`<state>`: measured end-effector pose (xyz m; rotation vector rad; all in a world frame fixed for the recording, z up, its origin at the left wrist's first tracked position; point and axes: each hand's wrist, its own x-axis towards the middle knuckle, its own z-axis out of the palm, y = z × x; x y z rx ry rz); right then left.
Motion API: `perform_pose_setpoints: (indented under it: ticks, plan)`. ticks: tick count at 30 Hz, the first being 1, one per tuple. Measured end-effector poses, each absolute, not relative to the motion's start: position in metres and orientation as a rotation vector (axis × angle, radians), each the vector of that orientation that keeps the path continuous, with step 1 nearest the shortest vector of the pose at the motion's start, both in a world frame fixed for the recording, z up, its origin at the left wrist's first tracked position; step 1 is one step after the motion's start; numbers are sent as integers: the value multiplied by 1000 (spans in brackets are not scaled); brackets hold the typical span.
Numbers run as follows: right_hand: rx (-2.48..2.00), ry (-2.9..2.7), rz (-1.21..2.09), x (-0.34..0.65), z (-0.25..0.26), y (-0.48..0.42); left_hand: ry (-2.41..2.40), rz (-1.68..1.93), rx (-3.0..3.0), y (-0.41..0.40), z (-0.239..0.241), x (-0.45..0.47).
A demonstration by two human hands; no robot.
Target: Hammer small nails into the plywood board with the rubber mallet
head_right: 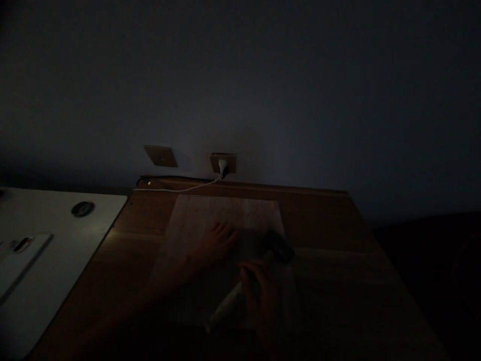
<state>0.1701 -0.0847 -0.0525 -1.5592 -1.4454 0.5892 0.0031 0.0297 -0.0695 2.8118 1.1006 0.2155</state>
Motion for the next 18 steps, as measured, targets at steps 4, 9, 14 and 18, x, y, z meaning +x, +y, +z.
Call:
perform_pose_setpoints:
  ticks: [4, 9, 14, 18]
  plan:
    - [-1625, -1449, 605, 180, -54, -88, 948, 372, 2882, 22, -69, -12]
    - [-1775, -1302, 556, 202, -59, -93, 1208, 460, 2820, 15, -54, -50]
    - [-1986, -1191, 343, 238, -84, -98, 1677, 556, 2663, -9, -77, -128]
    - [-2128, -1152, 278, 255, -98, -99, 1919, 528, 2473, -52, -100, -177]
